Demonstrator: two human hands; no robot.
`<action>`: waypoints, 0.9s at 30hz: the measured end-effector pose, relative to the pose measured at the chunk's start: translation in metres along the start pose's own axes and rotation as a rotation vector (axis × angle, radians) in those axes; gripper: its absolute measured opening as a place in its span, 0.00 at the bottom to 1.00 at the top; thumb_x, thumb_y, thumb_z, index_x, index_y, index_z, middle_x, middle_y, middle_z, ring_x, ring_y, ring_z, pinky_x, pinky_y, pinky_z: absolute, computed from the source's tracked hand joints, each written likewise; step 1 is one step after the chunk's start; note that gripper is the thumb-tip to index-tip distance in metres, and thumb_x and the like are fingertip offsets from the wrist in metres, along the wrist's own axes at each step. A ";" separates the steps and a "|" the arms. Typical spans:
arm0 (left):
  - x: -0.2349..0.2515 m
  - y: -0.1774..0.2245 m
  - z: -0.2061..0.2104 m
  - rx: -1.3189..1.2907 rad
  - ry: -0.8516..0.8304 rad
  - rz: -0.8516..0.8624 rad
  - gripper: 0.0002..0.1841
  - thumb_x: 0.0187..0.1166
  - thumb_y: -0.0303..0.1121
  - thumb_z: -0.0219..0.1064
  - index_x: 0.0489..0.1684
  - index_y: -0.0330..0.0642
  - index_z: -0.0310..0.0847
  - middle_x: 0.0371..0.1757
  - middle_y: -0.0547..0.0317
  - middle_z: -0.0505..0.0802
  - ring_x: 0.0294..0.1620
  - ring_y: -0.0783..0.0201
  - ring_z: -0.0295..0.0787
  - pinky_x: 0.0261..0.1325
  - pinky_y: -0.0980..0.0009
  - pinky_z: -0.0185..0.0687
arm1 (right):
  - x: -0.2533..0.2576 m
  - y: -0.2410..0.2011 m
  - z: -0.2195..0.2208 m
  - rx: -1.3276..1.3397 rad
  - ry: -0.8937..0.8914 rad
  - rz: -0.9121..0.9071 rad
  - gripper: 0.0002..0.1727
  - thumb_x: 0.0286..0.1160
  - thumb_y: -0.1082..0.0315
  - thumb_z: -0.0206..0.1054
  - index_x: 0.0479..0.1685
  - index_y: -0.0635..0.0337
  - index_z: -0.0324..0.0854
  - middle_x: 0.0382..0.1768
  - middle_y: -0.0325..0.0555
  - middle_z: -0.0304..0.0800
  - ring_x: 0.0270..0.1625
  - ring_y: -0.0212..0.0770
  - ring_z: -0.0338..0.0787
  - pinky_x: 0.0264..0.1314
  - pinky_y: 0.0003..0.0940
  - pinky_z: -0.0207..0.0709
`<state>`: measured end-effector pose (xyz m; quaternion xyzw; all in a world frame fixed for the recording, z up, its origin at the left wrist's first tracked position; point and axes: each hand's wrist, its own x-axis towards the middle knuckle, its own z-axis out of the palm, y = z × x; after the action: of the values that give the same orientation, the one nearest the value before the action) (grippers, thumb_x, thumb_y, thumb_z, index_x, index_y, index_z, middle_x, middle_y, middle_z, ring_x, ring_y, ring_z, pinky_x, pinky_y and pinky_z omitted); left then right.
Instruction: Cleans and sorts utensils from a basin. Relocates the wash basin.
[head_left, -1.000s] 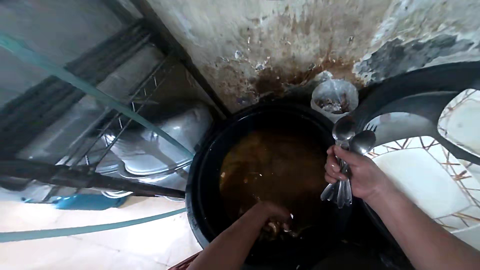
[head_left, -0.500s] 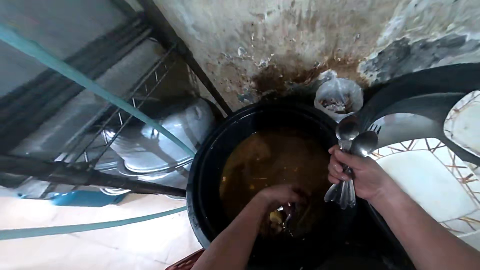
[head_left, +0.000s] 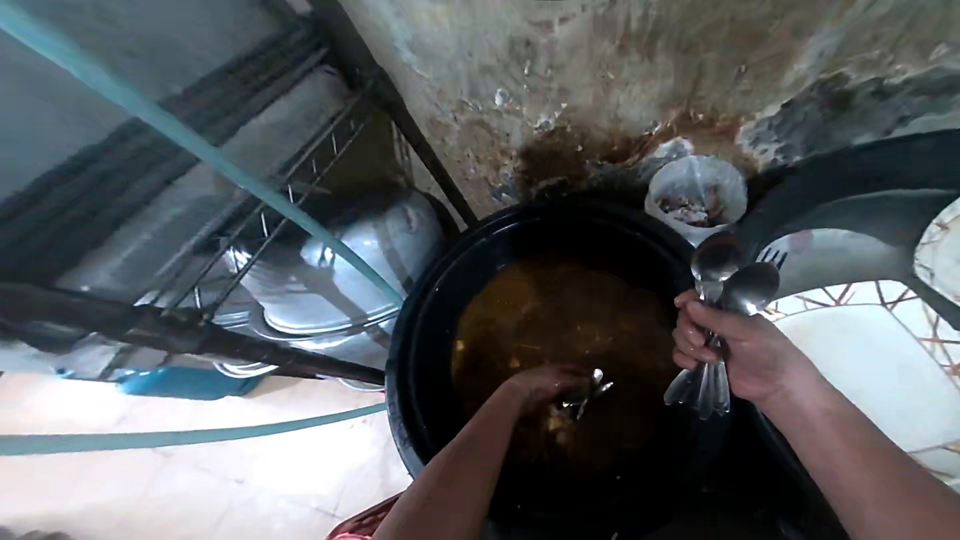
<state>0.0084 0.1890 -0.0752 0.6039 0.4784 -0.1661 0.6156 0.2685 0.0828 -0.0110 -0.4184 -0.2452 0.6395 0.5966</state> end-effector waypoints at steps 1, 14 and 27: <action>-0.002 -0.002 -0.001 0.051 -0.008 0.018 0.21 0.90 0.44 0.59 0.75 0.46 0.78 0.58 0.50 0.89 0.51 0.60 0.86 0.57 0.59 0.83 | 0.000 0.000 0.000 0.003 0.003 0.002 0.08 0.77 0.60 0.65 0.45 0.49 0.86 0.14 0.32 0.73 0.14 0.29 0.73 0.22 0.27 0.79; -0.031 -0.011 0.008 0.619 0.206 0.010 0.20 0.89 0.38 0.60 0.77 0.44 0.78 0.76 0.45 0.83 0.78 0.48 0.79 0.83 0.48 0.70 | 0.001 0.000 -0.003 0.056 -0.048 0.018 0.07 0.74 0.63 0.68 0.45 0.49 0.87 0.14 0.33 0.74 0.14 0.28 0.74 0.22 0.26 0.79; -0.049 0.033 -0.026 0.401 0.394 0.067 0.18 0.90 0.43 0.60 0.64 0.42 0.87 0.62 0.47 0.91 0.61 0.54 0.88 0.69 0.51 0.80 | -0.001 0.000 -0.003 0.084 -0.044 0.026 0.07 0.79 0.65 0.62 0.46 0.50 0.85 0.14 0.34 0.74 0.15 0.29 0.74 0.23 0.27 0.78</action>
<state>0.0002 0.2016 -0.0121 0.7497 0.5263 -0.1165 0.3840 0.2711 0.0810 -0.0125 -0.3821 -0.2258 0.6658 0.5997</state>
